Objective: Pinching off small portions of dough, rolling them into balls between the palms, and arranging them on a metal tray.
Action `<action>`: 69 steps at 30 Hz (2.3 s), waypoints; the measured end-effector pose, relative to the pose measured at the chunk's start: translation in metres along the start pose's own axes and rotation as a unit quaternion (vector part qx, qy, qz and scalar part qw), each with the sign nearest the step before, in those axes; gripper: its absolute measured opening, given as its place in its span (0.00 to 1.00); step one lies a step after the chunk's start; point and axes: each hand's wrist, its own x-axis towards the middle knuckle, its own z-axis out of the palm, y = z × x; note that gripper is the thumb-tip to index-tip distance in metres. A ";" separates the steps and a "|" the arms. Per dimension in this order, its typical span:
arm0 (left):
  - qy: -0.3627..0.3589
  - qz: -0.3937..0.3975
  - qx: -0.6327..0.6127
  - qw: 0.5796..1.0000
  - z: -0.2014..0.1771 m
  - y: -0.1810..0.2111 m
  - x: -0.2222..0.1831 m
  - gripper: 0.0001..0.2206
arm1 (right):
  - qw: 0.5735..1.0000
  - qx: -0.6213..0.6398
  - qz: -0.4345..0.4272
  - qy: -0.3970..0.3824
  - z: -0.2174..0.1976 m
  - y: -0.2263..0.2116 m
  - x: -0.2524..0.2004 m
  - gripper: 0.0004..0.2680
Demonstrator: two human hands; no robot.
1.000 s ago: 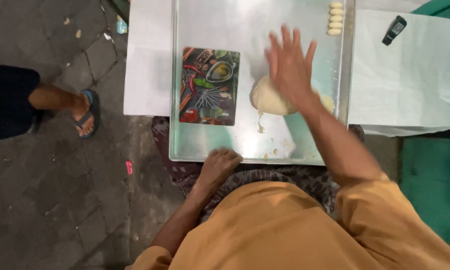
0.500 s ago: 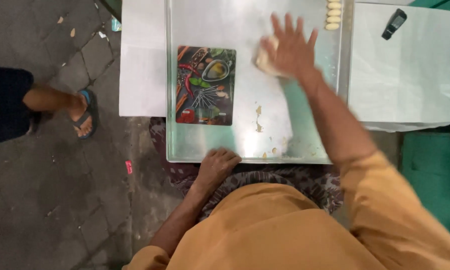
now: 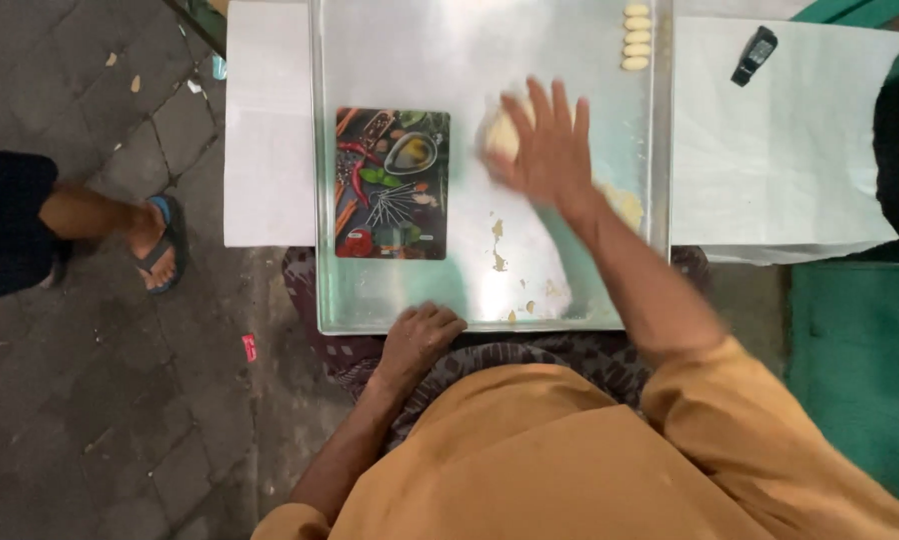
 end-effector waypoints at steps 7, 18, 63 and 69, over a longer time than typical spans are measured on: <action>0.020 -0.003 0.002 1.000 -0.006 0.005 -0.002 0.08 | 0.992 -0.039 -0.115 0.038 0.076 -0.036 -0.187 0.30; -0.009 -0.039 -0.017 0.999 -0.005 0.002 -0.002 0.07 | 1.000 -0.008 -0.019 0.023 0.074 -0.008 -0.078 0.31; 0.000 -0.053 -0.009 0.999 -0.002 0.000 -0.001 0.09 | 0.991 0.014 0.124 -0.047 -0.030 0.011 0.106 0.31; -0.004 -0.065 -0.042 0.997 0.000 0.003 0.001 0.08 | 0.996 -0.016 0.043 -0.073 0.019 0.027 0.049 0.31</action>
